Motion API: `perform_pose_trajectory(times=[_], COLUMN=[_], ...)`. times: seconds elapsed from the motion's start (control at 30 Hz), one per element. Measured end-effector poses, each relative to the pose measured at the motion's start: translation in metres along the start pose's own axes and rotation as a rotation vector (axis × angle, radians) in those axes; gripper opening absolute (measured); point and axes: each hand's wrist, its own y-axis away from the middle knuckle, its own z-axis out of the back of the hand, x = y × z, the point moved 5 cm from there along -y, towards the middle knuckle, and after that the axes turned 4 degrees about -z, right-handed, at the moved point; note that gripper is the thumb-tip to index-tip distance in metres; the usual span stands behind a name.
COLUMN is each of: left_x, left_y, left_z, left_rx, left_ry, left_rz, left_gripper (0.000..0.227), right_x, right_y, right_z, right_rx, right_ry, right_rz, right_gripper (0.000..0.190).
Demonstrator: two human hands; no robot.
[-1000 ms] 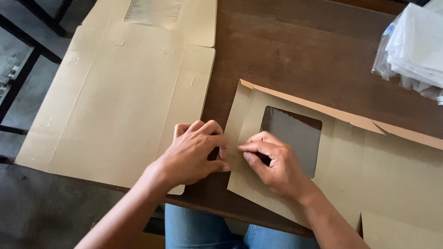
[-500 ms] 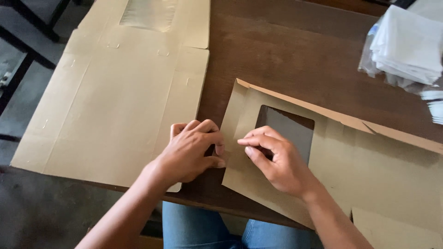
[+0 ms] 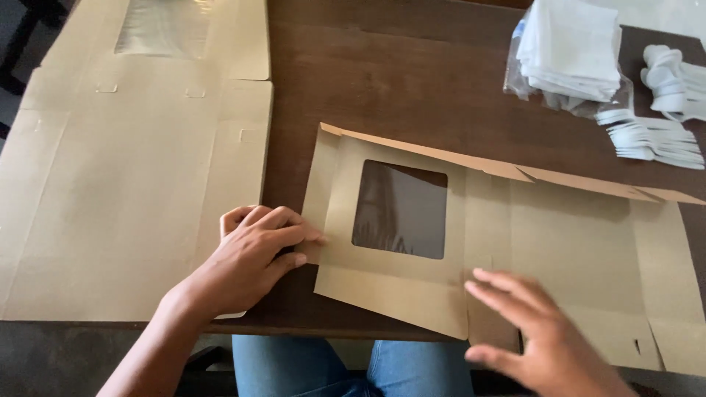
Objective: The person folds and assembles a flat cardboard box with a clear window on the lid. They fold side flaps, tuck tabs into slots, and press edges to form the box structure. The process is repeated for multiple boxes on a wooden table.
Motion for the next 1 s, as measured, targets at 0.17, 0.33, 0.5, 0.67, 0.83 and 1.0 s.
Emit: perform_pose_trajectory(times=[0.17,0.33,0.5,0.67,0.83,1.0], left_x=[-0.009,-0.044,-0.043,-0.039,-0.036,-0.034], left_y=[0.011,0.022,0.021,0.016,0.005,-0.005], left_z=[-0.002,-0.014,-0.025,-0.02,-0.015,-0.009], left_rx=[-0.19,-0.138,-0.113,-0.173,-0.301,-0.365], left_ry=[-0.041,-0.072,-0.12,-0.016,0.013,-0.008], left_rz=[-0.099,-0.242,-0.281,-0.303,-0.292,-0.25], left_gripper=[0.05,0.048,0.052,0.036,0.023,0.024], right_x=[0.007,0.014,0.014,0.018,0.016,0.008], right_y=[0.006,0.001,0.0,-0.005,-0.016,-0.029], right_z=[-0.021,-0.022,-0.02,-0.01,-0.005,-0.008], right_rx=[-0.197,-0.264,-0.223,-0.159,-0.182,-0.234], right_ry=[0.246,0.323,0.286,0.163,0.051,-0.028], right_rz=[0.188,0.216,0.184,0.168,0.119,0.079], right_gripper=[0.095,0.082,0.071,0.05,0.033,0.029])
